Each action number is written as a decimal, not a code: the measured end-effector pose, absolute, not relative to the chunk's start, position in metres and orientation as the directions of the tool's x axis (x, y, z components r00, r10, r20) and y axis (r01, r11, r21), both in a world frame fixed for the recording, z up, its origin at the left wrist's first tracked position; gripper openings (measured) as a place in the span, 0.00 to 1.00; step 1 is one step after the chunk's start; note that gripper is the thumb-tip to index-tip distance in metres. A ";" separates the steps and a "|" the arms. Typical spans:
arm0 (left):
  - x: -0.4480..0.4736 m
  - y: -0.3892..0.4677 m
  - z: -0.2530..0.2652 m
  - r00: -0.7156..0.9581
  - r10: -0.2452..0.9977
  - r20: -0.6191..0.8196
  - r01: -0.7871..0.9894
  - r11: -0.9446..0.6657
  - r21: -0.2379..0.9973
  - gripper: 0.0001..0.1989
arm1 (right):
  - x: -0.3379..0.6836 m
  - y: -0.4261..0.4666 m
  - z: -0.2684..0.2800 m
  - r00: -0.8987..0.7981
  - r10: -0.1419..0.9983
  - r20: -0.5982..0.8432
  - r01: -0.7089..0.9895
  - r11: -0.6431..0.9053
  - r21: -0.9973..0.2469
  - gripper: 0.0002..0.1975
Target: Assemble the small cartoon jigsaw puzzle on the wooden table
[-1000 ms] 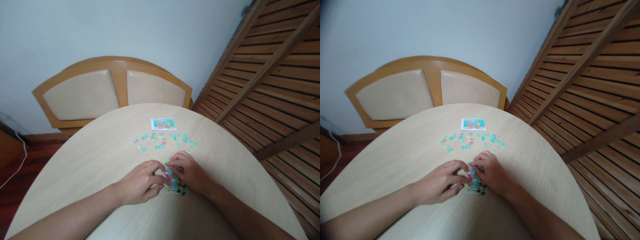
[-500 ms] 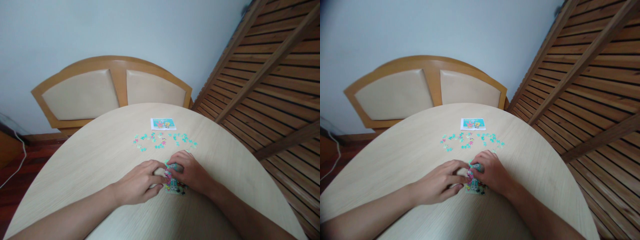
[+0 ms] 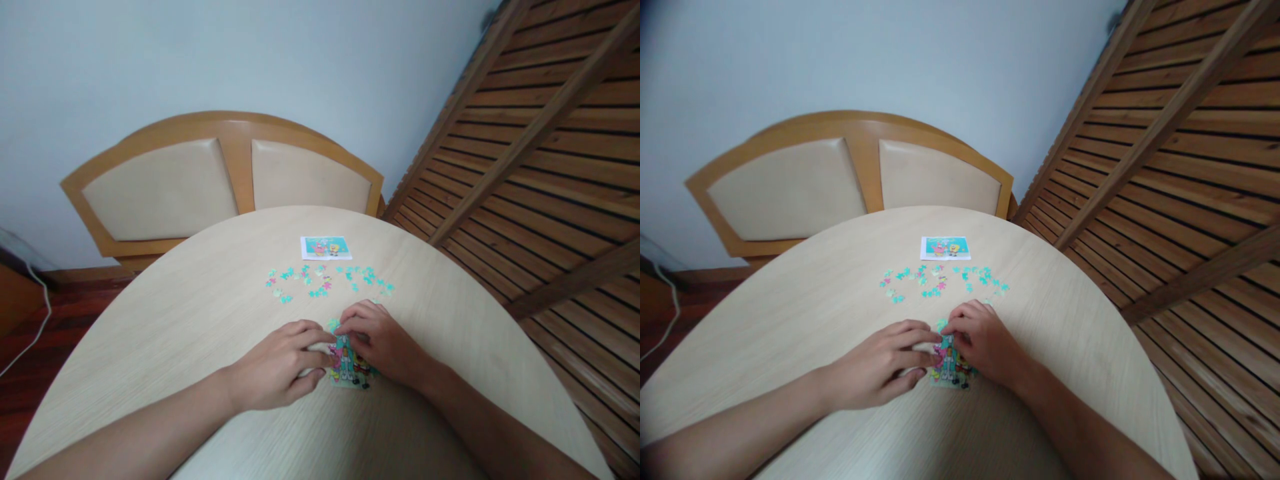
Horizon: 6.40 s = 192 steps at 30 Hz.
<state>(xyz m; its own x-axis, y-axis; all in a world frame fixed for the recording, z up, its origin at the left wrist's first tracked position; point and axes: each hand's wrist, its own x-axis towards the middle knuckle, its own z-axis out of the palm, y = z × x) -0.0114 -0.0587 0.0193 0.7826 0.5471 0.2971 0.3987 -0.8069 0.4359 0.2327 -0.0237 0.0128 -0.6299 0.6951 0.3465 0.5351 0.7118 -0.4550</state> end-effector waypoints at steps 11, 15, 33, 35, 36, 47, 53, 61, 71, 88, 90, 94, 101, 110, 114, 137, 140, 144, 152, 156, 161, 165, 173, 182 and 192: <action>-0.013 -0.059 0.019 0.778 0.554 0.297 0.409 -0.805 0.431 0.16 | 0.235 -0.021 0.016 -0.678 0.662 0.321 0.521 0.740 -0.426 0.13; -0.011 -0.056 0.014 0.680 0.663 0.314 0.494 -0.730 0.472 0.17 | 0.235 -0.021 0.015 -0.688 0.647 0.327 0.522 0.756 -0.396 0.13; 0.038 0.032 0.027 0.262 0.949 0.176 0.930 -0.297 0.219 0.11 | 0.238 -0.015 0.006 -0.705 0.619 0.346 0.474 0.774 -0.419 0.12; 0.041 0.035 0.025 0.245 0.955 0.165 0.940 -0.276 0.202 0.11 | 0.238 -0.014 0.006 -0.708 0.620 0.338 0.474 0.772 -0.423 0.12; 0.042 0.036 0.024 0.236 0.958 0.160 0.944 -0.265 0.196 0.11 | 0.238 -0.014 0.006 -0.708 0.620 0.337 0.473 0.771 -0.426 0.12; 0.040 0.050 0.027 0.266 0.962 0.056 0.940 -0.272 0.205 0.07 | 0.238 -0.014 0.004 -0.709 0.619 0.339 0.464 0.771 -0.437 0.12; 0.037 0.048 0.030 0.277 0.960 0.030 0.934 -0.277 0.227 0.12 | 0.238 -0.014 0.004 -0.703 0.628 0.334 0.471 0.763 -0.443 0.11; 0.034 0.051 0.034 0.272 0.962 0.001 0.941 -0.267 0.209 0.08 | 0.238 -0.015 0.006 -0.699 0.633 0.332 0.476 0.758 -0.445 0.11; 0.030 0.054 0.028 0.314 0.948 0.049 0.890 -0.312 0.333 0.10 | 0.238 -0.014 0.005 -0.705 0.624 0.337 0.470 0.767 -0.437 0.11; 0.005 -0.051 0.012 0.441 0.897 0.016 0.368 -0.197 0.909 0.08 | 0.239 -0.019 0.014 -0.719 0.635 0.281 0.501 0.755 -0.423 0.08; 0.004 -0.055 0.010 0.425 0.904 0.053 0.376 -0.230 0.898 0.07 | 0.239 -0.020 0.014 -0.719 0.633 0.287 0.497 0.757 -0.423 0.08; 0.004 -0.058 0.010 0.409 0.905 0.113 0.459 -0.312 0.832 0.05 | 0.239 -0.023 0.014 -0.711 0.638 0.296 0.498 0.754 -0.429 0.08; 0.009 -0.065 0.011 0.380 0.916 0.131 0.577 -0.346 0.740 0.05 | 0.239 -0.025 0.017 -0.706 0.647 0.288 0.505 0.745 -0.436 0.08; 0.012 -0.069 0.013 0.348 0.927 0.143 0.669 -0.352 0.655 0.05 | 0.238 -0.026 0.017 -0.702 0.661 0.264 0.522 0.730 -0.441 0.08; 0.010 -0.067 0.016 0.394 0.909 0.137 0.677 -0.388 0.626 0.05 | 0.238 -0.026 0.017 -0.704 0.660 0.264 0.519 0.731 -0.443 0.09; 0.008 -0.018 0.018 0.453 0.844 0.288 0.767 -0.533 0.357 0.09 | 0.239 -0.022 0.014 -0.728 0.634 0.261 0.509 0.754 -0.415 0.09; 0.012 0.012 0.023 0.449 0.853 0.267 0.844 -0.503 0.185 0.10 | 0.239 -0.022 0.015 -0.724 0.641 0.253 0.515 0.747 -0.419 0.09; 0.020 0.046 0.026 0.446 0.862 0.239 0.865 -0.484 0.132 0.10 | 0.237 -0.022 0.018 -0.727 0.645 0.234 0.524 0.742 -0.419 0.09; 0.034 0.073 0.027 0.481 0.866 0.135 0.866 -0.493 0.081 0.07 | 0.238 -0.021 0.015 -0.728 0.640 0.244 0.517 0.747 -0.417 0.10; 0.033 0.080 0.027 0.467 0.879 0.096 0.876 -0.475 0.087 0.07 | 0.239 -0.021 0.013 -0.733 0.634 0.245 0.511 0.752 -0.416 0.10; 0.030 0.081 0.029 0.482 0.873 0.081 0.864 -0.488 0.119 0.06 | 0.239 -0.020 0.012 -0.735 0.632 0.247 0.509 0.754 -0.414 0.10; 0.028 0.077 0.033 0.501 0.861 0.091 0.842 -0.509 0.180 0.05 | 0.240 -0.020 0.012 -0.731 0.634 0.252 0.510 0.753 -0.416 0.10; 0.020 0.029 0.033 0.519 0.842 0.149 0.762 -0.535 0.366 0.09 | 0.240 -0.025 0.019 -0.733 0.641 0.226 0.513 0.740 -0.435 0.16; 0.003 -0.059 0.012 0.396 0.907 0.145 0.489 -0.342 0.803 0.10 | 0.239 -0.024 0.022 -0.733 0.651 0.197 0.525 0.726 -0.444 0.15; 0.004 -0.080 0.014 0.421 0.882 0.212 0.514 -0.424 0.746 0.08 | 0.245 -0.029 0.018 -0.733 0.665 0.143 0.562 0.710 -0.424 0.30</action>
